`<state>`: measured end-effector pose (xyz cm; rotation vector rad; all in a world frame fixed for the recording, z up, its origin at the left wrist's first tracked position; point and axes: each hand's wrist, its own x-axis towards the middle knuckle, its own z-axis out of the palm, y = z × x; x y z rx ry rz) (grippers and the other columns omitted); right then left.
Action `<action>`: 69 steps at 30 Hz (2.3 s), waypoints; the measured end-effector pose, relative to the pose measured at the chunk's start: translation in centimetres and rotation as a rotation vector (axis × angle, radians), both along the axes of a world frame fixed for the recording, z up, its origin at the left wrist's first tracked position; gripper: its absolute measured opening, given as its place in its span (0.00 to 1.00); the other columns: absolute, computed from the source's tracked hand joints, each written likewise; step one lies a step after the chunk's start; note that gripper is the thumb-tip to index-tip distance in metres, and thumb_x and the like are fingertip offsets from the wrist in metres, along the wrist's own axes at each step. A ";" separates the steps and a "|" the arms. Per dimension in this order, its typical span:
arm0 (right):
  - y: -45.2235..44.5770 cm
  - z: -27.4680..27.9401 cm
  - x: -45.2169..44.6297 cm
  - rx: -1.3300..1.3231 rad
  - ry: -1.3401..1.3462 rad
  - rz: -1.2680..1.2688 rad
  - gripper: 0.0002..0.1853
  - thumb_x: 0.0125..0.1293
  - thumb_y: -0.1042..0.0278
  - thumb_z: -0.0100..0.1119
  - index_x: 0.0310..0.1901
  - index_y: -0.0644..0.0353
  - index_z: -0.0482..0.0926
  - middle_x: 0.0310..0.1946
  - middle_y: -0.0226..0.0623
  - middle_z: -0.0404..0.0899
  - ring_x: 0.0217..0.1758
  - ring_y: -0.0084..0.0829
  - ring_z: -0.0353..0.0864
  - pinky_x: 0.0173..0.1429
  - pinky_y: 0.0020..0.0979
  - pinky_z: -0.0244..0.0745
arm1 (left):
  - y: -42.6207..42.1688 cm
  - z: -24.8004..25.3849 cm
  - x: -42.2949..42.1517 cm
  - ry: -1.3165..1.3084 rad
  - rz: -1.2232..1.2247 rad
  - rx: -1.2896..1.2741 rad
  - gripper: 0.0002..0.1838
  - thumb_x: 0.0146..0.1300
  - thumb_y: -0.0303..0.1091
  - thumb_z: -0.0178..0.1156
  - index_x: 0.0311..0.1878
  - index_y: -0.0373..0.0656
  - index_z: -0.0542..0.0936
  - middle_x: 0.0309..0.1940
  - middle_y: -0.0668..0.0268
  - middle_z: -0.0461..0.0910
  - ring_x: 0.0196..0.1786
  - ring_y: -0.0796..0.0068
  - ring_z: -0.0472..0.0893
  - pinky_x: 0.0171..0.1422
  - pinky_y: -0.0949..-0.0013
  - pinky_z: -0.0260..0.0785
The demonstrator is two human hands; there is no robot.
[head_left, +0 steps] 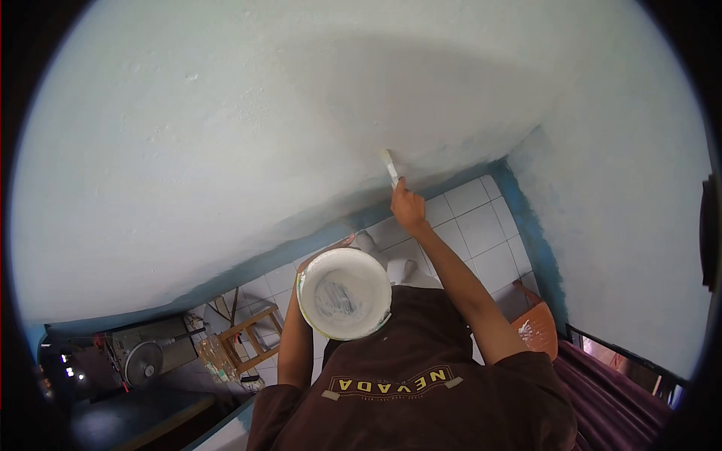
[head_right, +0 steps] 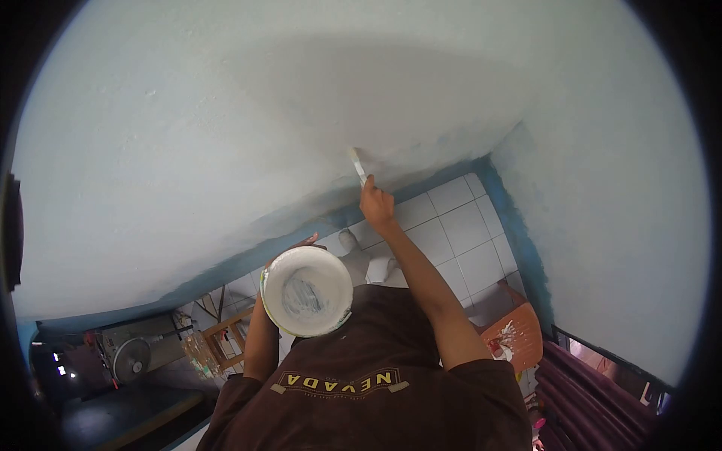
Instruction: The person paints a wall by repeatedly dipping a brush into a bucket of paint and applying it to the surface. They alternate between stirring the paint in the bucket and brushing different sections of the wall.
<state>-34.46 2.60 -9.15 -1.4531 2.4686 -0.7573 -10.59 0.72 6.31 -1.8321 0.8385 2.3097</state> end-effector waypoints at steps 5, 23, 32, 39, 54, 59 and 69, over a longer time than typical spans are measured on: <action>1.2 -4.7 -0.7 0.109 0.020 0.035 0.15 0.72 0.67 0.57 0.53 0.69 0.73 0.28 0.53 0.85 0.32 0.51 0.89 0.38 0.47 0.85 | -0.2 -1.9 0.8 0.030 0.033 -0.037 0.22 0.68 0.58 0.67 0.30 0.48 0.85 0.24 0.71 0.83 0.23 0.77 0.79 0.33 0.67 0.75; -1.9 10.4 0.3 -0.585 -0.787 0.119 0.22 0.80 0.54 0.51 0.33 0.64 0.72 0.18 0.30 0.66 0.21 0.28 0.64 0.28 0.35 0.60 | 0.1 2.5 -1.3 -0.002 -0.001 0.130 0.23 0.71 0.59 0.62 0.32 0.48 0.81 0.25 0.71 0.82 0.24 0.77 0.79 0.33 0.66 0.74; 0.2 -16.9 -1.3 0.229 -0.859 -0.188 0.22 0.78 0.52 0.49 0.47 0.66 0.81 0.30 0.34 0.81 0.29 0.31 0.80 0.34 0.36 0.73 | 0.4 1.2 -0.2 0.100 0.069 0.107 0.21 0.75 0.55 0.58 0.32 0.49 0.81 0.24 0.70 0.82 0.24 0.77 0.79 0.31 0.67 0.74; 0.6 8.0 -0.8 -0.255 -0.725 -0.091 0.18 0.77 0.57 0.52 0.43 0.69 0.79 0.28 0.53 0.82 0.31 0.51 0.84 0.37 0.44 0.74 | -0.3 -2.2 1.3 0.231 0.052 0.140 0.25 0.69 0.63 0.63 0.28 0.50 0.84 0.24 0.69 0.83 0.24 0.71 0.80 0.34 0.61 0.76; 2.0 -16.9 -1.5 0.048 -0.855 -0.099 0.25 0.82 0.51 0.42 0.40 0.68 0.77 0.24 0.42 0.75 0.26 0.37 0.76 0.35 0.44 0.72 | 1.0 2.2 -1.2 0.141 0.017 0.017 0.21 0.76 0.54 0.58 0.30 0.50 0.79 0.22 0.73 0.80 0.20 0.79 0.76 0.28 0.68 0.71; 2.5 -4.2 -2.5 -0.008 -0.769 -0.095 0.26 0.82 0.51 0.45 0.35 0.67 0.79 0.19 0.39 0.75 0.22 0.34 0.74 0.33 0.41 0.70 | 0.5 0.2 -0.4 0.153 -0.031 0.007 0.21 0.76 0.52 0.58 0.29 0.50 0.80 0.20 0.73 0.80 0.19 0.79 0.76 0.26 0.69 0.71; 2.3 7.7 0.7 -0.477 -0.817 0.096 0.25 0.81 0.50 0.46 0.39 0.69 0.78 0.25 0.53 0.79 0.30 0.48 0.80 0.38 0.44 0.72 | 2.1 4.7 -2.6 -0.068 -0.040 -0.098 0.22 0.73 0.56 0.60 0.29 0.50 0.82 0.20 0.73 0.79 0.19 0.78 0.75 0.28 0.69 0.70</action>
